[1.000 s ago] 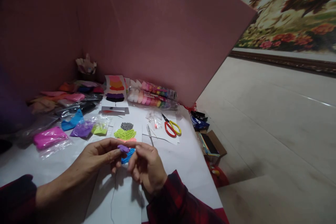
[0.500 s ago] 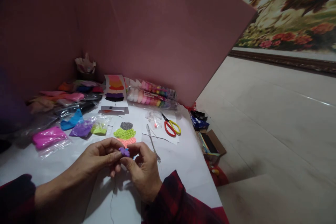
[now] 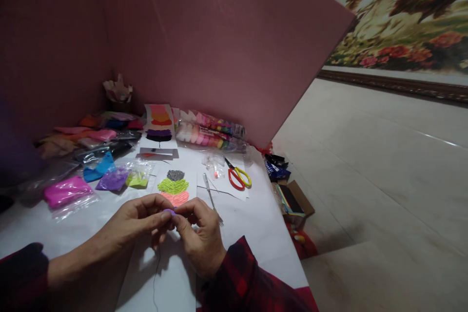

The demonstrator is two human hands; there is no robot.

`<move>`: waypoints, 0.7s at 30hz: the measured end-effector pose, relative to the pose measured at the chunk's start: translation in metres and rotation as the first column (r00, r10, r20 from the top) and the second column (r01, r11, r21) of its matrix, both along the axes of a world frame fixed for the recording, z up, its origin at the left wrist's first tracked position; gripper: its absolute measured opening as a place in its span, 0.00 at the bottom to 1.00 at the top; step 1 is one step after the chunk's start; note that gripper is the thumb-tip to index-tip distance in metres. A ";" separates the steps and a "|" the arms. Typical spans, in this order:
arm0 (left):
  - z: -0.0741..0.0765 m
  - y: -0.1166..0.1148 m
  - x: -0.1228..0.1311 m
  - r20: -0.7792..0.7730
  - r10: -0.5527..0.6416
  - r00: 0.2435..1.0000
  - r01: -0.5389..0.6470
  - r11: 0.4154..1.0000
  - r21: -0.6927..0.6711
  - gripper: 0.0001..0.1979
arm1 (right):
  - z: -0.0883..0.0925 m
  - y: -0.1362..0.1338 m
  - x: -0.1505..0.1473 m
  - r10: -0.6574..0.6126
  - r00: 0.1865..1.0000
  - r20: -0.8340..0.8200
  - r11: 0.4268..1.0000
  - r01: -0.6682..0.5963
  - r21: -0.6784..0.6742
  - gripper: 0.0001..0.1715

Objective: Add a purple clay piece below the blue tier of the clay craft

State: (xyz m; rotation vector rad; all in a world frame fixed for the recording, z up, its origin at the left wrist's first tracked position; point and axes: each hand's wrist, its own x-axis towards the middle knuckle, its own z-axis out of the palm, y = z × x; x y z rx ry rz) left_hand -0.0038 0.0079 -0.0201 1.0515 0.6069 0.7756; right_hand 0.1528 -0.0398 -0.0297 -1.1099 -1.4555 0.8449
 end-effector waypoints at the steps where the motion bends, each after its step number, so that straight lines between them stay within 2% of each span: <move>1: 0.000 0.000 0.001 -0.001 0.014 1.000 -0.014 1.000 0.006 0.12 | 0.001 0.000 0.000 0.001 1.000 0.001 1.000 -0.001 -0.004 0.05; 7: 0.000 0.002 0.000 -0.055 0.212 0.976 -0.212 0.977 0.010 0.10 | 0.001 0.005 -0.003 -0.131 0.987 -0.092 0.991 0.126 -0.052 0.08; 11: 0.000 0.007 -0.004 -0.042 0.275 0.961 -0.274 0.961 0.020 0.09 | -0.002 0.008 -0.003 -0.129 0.969 -0.212 0.984 0.099 -0.145 0.10; 15: -0.005 0.007 -0.002 -0.052 0.157 0.986 -0.157 0.988 0.010 0.13 | -0.005 0.006 -0.003 0.013 0.978 -0.207 0.989 -0.043 -0.140 0.14; 19: -0.015 0.006 0.001 0.001 0.019 1.000 -0.019 1.000 -0.001 0.12 | -0.006 0.004 -0.004 0.027 0.993 -0.114 0.998 -0.034 -0.061 0.12; 21: -0.018 0.006 0.001 0.010 -0.045 0.999 0.045 0.999 0.010 0.12 | -0.005 0.005 -0.004 0.028 0.990 -0.139 0.997 -0.038 -0.071 0.09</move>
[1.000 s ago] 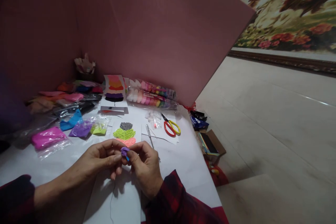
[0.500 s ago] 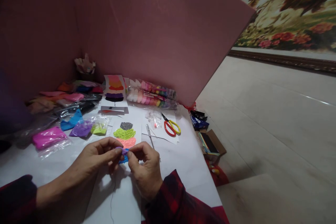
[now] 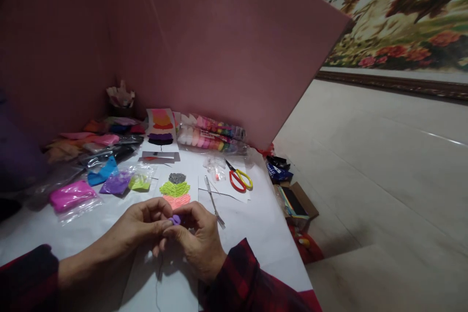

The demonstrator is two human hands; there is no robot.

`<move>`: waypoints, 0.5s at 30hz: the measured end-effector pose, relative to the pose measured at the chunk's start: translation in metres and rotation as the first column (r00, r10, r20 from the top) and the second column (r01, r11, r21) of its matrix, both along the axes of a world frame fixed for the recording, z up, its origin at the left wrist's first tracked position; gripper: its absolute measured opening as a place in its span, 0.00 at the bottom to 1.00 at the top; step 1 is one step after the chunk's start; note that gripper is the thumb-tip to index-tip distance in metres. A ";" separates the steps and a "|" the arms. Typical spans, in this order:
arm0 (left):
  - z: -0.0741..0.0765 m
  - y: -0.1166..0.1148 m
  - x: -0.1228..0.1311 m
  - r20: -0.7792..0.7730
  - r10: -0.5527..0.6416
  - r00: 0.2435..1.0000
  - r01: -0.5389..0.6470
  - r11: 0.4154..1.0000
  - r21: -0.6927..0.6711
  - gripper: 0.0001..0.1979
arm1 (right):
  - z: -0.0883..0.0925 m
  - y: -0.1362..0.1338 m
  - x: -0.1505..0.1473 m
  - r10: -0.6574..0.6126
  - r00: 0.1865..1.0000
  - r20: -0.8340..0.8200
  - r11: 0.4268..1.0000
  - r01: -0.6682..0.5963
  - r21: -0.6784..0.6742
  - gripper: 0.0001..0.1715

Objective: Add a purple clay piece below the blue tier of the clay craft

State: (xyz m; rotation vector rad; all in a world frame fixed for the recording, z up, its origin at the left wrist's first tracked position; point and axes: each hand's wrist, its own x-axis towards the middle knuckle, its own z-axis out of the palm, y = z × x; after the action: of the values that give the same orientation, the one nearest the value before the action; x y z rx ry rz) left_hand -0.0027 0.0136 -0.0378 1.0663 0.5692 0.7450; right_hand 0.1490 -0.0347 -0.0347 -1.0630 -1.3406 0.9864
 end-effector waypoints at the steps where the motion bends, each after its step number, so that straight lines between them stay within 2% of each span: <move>1: 0.000 0.000 -0.001 0.005 -0.017 1.000 0.017 1.000 0.009 0.12 | 0.001 0.001 0.000 0.005 0.999 -0.035 1.000 -0.006 -0.014 0.08; 4: 0.008 0.000 -0.003 0.008 -0.012 1.000 0.012 0.999 0.044 0.14 | 0.004 0.006 0.001 -0.002 0.988 -0.156 0.998 -0.007 -0.059 0.10; 6: 0.016 0.002 -0.006 -0.026 0.034 0.999 -0.032 0.995 0.090 0.16 | 0.006 0.008 0.002 -0.009 0.984 -0.175 0.997 -0.006 -0.081 0.12; 9: 0.030 0.008 -0.013 -0.077 0.208 0.975 -0.191 0.965 0.179 0.15 | 0.009 0.009 0.006 -0.025 0.995 -0.099 0.999 0.022 -0.029 0.11; 12: 0.044 0.013 -0.025 -0.023 0.428 0.904 -0.409 0.878 0.248 0.13 | 0.010 0.008 0.010 -0.050 0.998 0.024 0.996 0.048 0.072 0.09; 15: 0.056 0.012 -0.043 0.033 0.547 0.837 -0.530 0.794 0.299 0.12 | 0.009 0.008 0.012 -0.087 0.977 0.196 0.988 0.059 0.144 0.09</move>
State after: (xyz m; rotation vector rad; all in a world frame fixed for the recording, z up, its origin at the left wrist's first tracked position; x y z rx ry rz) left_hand -0.0457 0.0259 0.0177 1.2168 0.8467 1.3429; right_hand 0.1608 -0.0269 -0.0252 -1.1215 -1.5000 0.7354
